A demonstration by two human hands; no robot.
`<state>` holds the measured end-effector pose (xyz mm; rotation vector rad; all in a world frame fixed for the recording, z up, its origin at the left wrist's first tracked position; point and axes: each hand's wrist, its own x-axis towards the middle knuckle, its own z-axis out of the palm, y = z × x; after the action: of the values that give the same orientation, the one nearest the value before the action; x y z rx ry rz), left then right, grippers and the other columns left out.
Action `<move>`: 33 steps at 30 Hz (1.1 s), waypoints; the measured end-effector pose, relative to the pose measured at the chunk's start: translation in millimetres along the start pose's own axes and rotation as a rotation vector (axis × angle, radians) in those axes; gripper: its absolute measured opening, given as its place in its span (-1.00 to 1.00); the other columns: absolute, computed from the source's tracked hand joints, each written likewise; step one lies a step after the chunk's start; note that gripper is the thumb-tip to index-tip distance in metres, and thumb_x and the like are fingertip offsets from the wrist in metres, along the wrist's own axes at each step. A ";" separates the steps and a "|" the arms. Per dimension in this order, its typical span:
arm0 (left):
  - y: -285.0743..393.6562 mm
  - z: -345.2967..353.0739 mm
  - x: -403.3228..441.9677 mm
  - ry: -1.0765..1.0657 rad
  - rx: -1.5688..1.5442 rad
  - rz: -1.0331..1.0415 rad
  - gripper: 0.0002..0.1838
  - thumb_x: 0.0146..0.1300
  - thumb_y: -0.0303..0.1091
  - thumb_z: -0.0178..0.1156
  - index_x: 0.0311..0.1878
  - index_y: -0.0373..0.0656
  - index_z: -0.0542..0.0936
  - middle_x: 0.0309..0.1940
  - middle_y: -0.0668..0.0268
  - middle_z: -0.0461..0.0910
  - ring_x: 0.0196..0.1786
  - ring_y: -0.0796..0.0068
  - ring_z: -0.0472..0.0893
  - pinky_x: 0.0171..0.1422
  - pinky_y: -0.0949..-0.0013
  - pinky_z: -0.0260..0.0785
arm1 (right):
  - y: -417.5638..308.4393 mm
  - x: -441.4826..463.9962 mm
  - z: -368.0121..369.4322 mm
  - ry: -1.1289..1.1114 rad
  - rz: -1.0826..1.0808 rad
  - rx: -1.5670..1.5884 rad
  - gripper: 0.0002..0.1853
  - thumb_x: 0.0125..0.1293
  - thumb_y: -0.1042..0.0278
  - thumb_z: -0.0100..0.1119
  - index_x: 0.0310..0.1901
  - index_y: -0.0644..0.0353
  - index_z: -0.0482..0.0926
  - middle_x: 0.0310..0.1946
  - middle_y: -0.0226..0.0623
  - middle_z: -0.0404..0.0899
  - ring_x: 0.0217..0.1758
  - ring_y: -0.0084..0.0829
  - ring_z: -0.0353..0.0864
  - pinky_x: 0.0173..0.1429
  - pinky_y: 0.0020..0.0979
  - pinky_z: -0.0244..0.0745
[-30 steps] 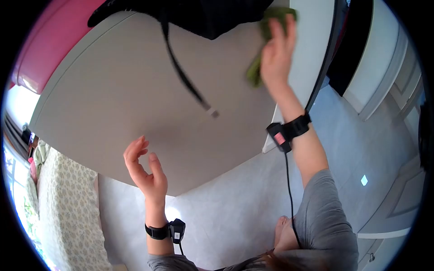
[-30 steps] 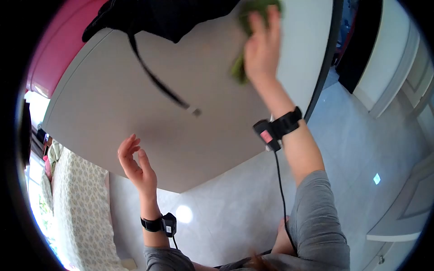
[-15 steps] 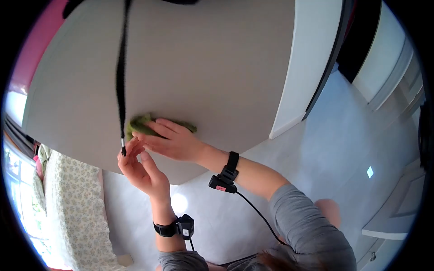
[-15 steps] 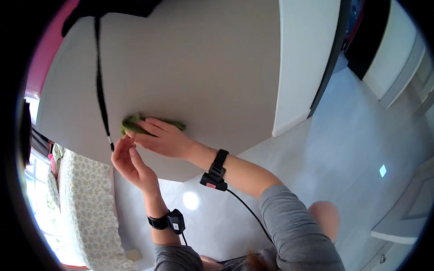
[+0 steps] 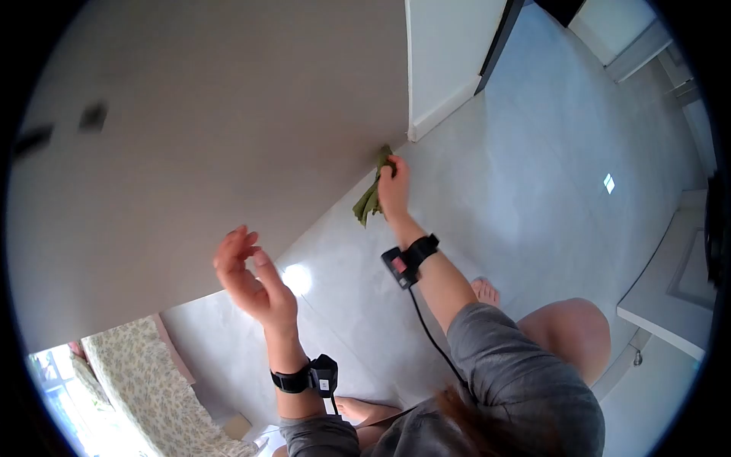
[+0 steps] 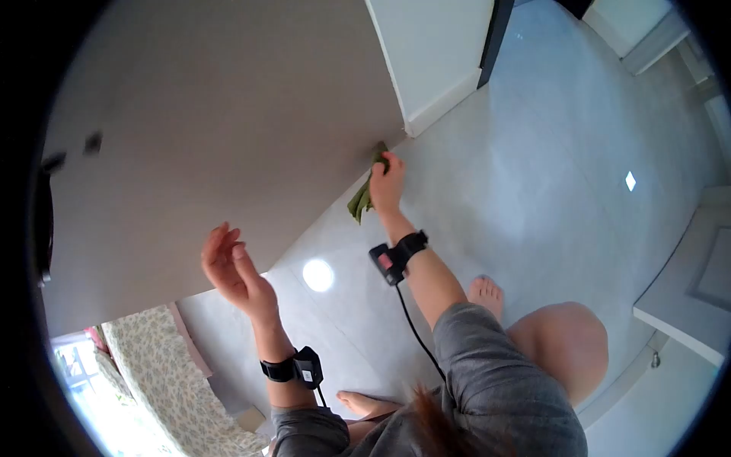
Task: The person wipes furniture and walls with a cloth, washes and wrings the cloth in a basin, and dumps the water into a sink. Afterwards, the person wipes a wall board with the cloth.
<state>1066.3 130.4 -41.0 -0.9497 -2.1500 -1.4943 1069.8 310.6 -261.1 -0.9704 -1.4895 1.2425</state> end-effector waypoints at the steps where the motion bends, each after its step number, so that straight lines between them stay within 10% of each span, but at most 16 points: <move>1: -2.8 5.8 -5.1 -0.003 -0.005 -0.008 -0.73 0.29 -0.50 -0.07 0.06 -0.27 0.34 0.03 0.19 0.42 -0.06 0.45 0.48 -0.01 0.45 0.32 | 13.2 10.9 -8.8 -0.035 0.309 0.046 -0.80 0.13 0.37 0.09 -0.23 0.26 0.52 -0.11 -0.06 0.46 -0.06 -0.09 0.45 -0.01 -0.26 0.36; 2: -5.0 11.0 -11.1 -0.071 0.023 -0.028 -0.73 0.28 -0.50 -0.06 0.04 -0.26 0.35 0.03 0.19 0.41 -0.06 0.45 0.47 -0.02 0.45 0.31 | 25.7 19.2 -16.0 -0.067 0.621 0.095 -0.77 0.15 0.31 0.12 -0.24 0.29 0.54 -0.22 -0.05 0.53 -0.11 -0.14 0.51 -0.05 -0.30 0.37; 6: -13.7 16.4 -31.4 -0.199 0.052 -0.091 -0.73 0.25 -0.53 -0.04 0.02 -0.24 0.38 0.01 0.19 0.40 -0.08 0.43 0.46 -0.06 0.44 0.30 | 8.7 50.5 -29.2 -0.042 0.385 -0.052 -0.73 0.14 0.26 0.18 -0.28 0.34 0.61 -0.38 -0.15 0.61 -0.31 -0.33 0.55 -0.16 -0.39 0.40; 10: -16.4 13.4 -49.6 -0.214 0.088 -0.212 -0.72 0.19 -0.59 -0.05 -0.01 -0.24 0.40 0.01 0.17 0.40 -0.11 0.39 0.48 -0.12 0.43 0.32 | 24.8 66.6 -10.7 0.124 0.626 0.290 -0.75 0.09 0.32 0.24 -0.28 0.36 0.61 -0.41 -0.28 0.62 -0.33 -0.48 0.52 -0.19 -0.45 0.39; 33: -30.9 46.4 -53.9 -0.293 -0.064 -0.292 -0.74 0.24 -0.52 -0.05 0.01 -0.24 0.41 -0.01 0.24 0.39 -0.11 0.46 0.47 -0.05 0.43 0.31 | -16.0 79.2 -16.7 -0.017 0.816 0.018 -0.62 0.12 0.23 0.22 -0.19 0.44 0.53 -0.29 -0.21 0.57 -0.28 -0.41 0.52 -0.18 -0.36 0.40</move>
<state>1087.1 149.1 -113.4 -0.9584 -2.5554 -1.6516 1066.1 387.5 -231.3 -1.6425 -1.1019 1.8160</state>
